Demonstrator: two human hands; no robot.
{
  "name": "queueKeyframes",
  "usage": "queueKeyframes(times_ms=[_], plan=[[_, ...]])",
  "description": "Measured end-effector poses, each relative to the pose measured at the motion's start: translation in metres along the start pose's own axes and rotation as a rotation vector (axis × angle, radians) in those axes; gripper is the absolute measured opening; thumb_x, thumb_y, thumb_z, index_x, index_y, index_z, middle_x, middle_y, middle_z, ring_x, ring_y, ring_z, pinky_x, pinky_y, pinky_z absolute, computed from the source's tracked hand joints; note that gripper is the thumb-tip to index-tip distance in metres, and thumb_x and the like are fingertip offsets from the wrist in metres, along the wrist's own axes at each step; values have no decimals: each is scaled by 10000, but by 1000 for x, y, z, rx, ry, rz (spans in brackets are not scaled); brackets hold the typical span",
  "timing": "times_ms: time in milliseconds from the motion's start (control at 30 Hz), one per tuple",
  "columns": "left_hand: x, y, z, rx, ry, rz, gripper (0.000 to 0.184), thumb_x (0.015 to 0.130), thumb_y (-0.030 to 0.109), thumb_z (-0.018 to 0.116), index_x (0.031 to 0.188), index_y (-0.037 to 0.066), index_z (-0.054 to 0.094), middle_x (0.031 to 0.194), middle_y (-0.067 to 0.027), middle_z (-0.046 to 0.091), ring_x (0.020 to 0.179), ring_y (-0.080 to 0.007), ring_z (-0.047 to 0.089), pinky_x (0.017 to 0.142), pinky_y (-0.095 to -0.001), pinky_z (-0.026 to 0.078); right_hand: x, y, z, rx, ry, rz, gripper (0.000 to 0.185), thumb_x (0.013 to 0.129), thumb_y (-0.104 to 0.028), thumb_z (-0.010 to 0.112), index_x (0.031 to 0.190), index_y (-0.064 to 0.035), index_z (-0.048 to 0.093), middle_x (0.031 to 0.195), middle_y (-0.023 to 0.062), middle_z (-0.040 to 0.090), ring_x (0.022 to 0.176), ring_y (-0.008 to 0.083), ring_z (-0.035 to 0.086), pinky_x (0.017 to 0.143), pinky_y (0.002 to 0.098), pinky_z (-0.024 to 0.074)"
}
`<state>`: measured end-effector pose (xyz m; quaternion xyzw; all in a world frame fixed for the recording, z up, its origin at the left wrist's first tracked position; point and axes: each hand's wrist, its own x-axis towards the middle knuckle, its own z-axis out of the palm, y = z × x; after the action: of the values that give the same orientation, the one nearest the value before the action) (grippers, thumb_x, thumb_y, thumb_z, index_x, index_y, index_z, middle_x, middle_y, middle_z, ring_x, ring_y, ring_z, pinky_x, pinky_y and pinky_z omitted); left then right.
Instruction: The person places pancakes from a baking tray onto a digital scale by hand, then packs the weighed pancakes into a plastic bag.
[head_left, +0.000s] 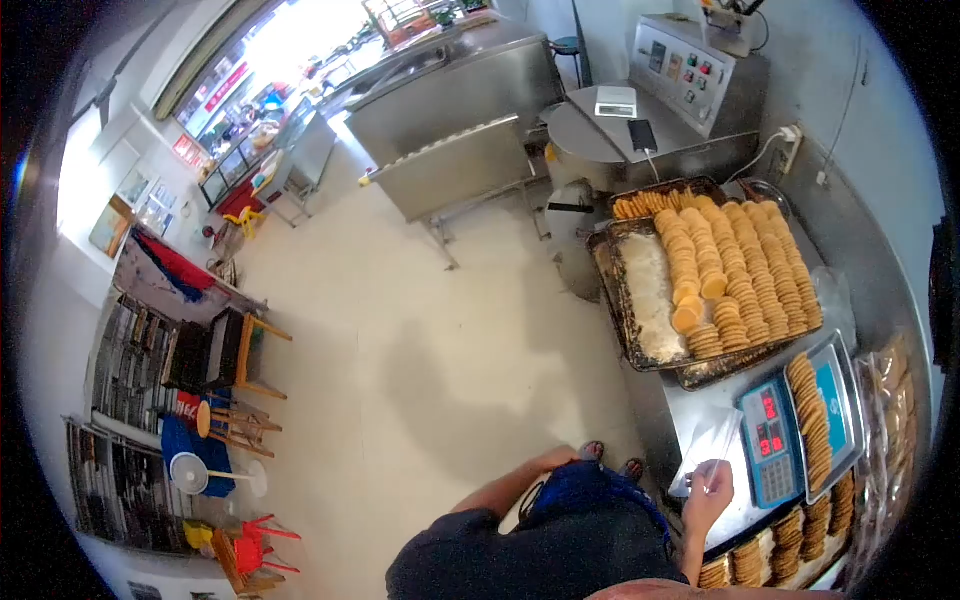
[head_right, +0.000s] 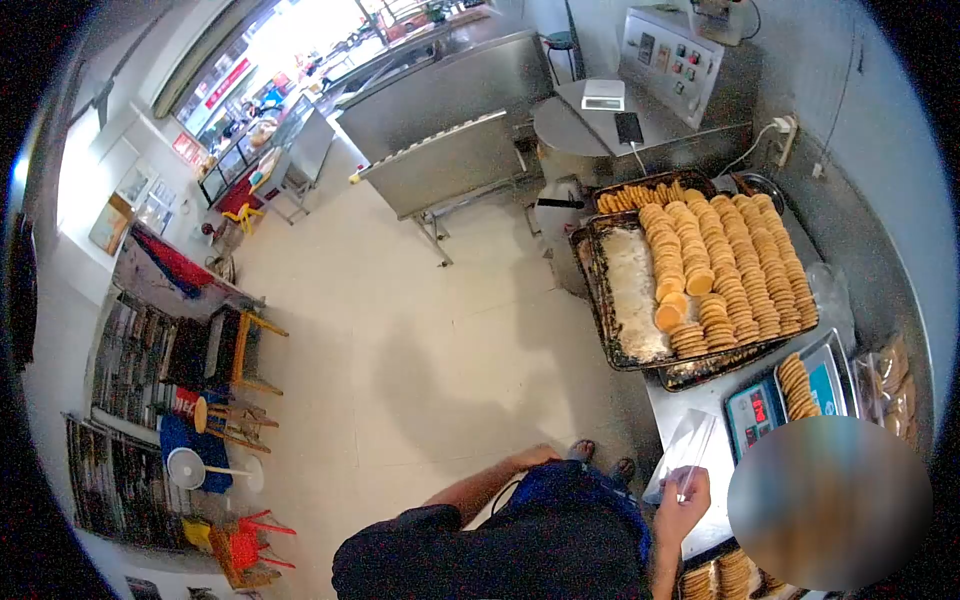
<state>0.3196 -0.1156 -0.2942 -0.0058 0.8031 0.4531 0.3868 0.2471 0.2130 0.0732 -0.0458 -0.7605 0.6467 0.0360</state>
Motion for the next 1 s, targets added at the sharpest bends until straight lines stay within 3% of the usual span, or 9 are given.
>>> queueKeyframes(times_ms=[100, 267, 400, 467, 533, 600, 733, 833, 1000], plan=[[-67, 127, -88, -419, -33, 182, 543, 1005, 517, 629, 1251, 41, 715, 1130, -95, 757, 1085, -239, 692, 966, -381, 516, 3, -4, 12, -101, -56, -53, 93, 822, 68, 577, 853, -18, 559, 805, 39, 560, 732, 116, 541, 672, 277, 503], [-59, 129, -109, -604, 262, 147, 524, 1068, 440, 575, 1425, 59, 620, 1416, -95, 648, 1320, -199, 578, 1123, -336, 429, 13, -7, 37, -81, 0, -6, 75, 859, 32, 611, 864, -28, 565, 811, 43, 584, 746, 120, 549, 687, 287, 485], [-84, 116, -53, -431, -103, 2, 658, 1066, 534, 509, 1503, 43, 531, 1547, -119, 528, 1411, -249, 493, 1181, -385, 368, 14, 3, 43, -247, 61, -36, 90, 870, -16, 661, 875, -15, 571, 791, 71, 574, 746, 142, 564, 679, 309, 489], [-83, 86, -45, -348, -435, -61, 748, 1052, 602, 489, 1523, 21, 501, 1550, -125, 523, 1413, -274, 493, 1191, -383, 347, 11, -1, 40, -368, 78, -154, 141, 852, -83, 696, 926, -2, 607, 852, 129, 587, 766, 257, 591, 701, 375, 492], [-66, 36, -37, -543, -369, -145, 735, 1045, 599, 506, 1507, 27, 528, 1545, -135, 526, 1426, -261, 477, 1187, -374, 342, 12, -15, 36, -413, 106, -84, 215, 816, -96, 683, 1008, -10, 638, 921, 172, 621, 832, 365, 618, 763, 430, 522], [-47, 16, -50, -170, -560, -173, 671, 1044, 562, 526, 1436, 19, 571, 1444, -134, 576, 1339, -253, 524, 1137, -368, 379, 17, -10, 21, -391, 154, -268, 268, 832, -87, 669, 1092, -26, 670, 953, 175, 635, 872, 394, 641, 774, 469, 543], [-26, 137, -91, 747, -361, -151, 465, 1039, 416, 606, 1149, -15, 741, 1041, -126, 774, 989, -221, 712, 935, -345, 525, 13, -13, -12, -431, 368, -231, 475, 821, -30, 645, 1288, -104, 685, 1002, 149, 661, 900, 369, 670, 767, 444, 560], [-5, 191, -87, 241, -288, 2, 258, 1007, 236, 670, 967, -11, 731, 813, -77, 757, 792, -186, 713, 806, -313, 547, 5, -4, -45, -478, 470, -209, 506, 821, -10, 648, 1311, -131, 679, 996, 132, 659, 887, 349, 673, 741, 438, 563], [-53, 387, -34, -154, -428, 407, 239, 1054, 211, 607, 1110, -21, 622, 1071, -155, 719, 949, -207, 679, 903, -361, 550, -19, 40, -77, -719, 632, -184, 554, 826, -33, 652, 1366, -154, 639, 1041, 126, 651, 927, 329, 662, 713, 430, 563]])
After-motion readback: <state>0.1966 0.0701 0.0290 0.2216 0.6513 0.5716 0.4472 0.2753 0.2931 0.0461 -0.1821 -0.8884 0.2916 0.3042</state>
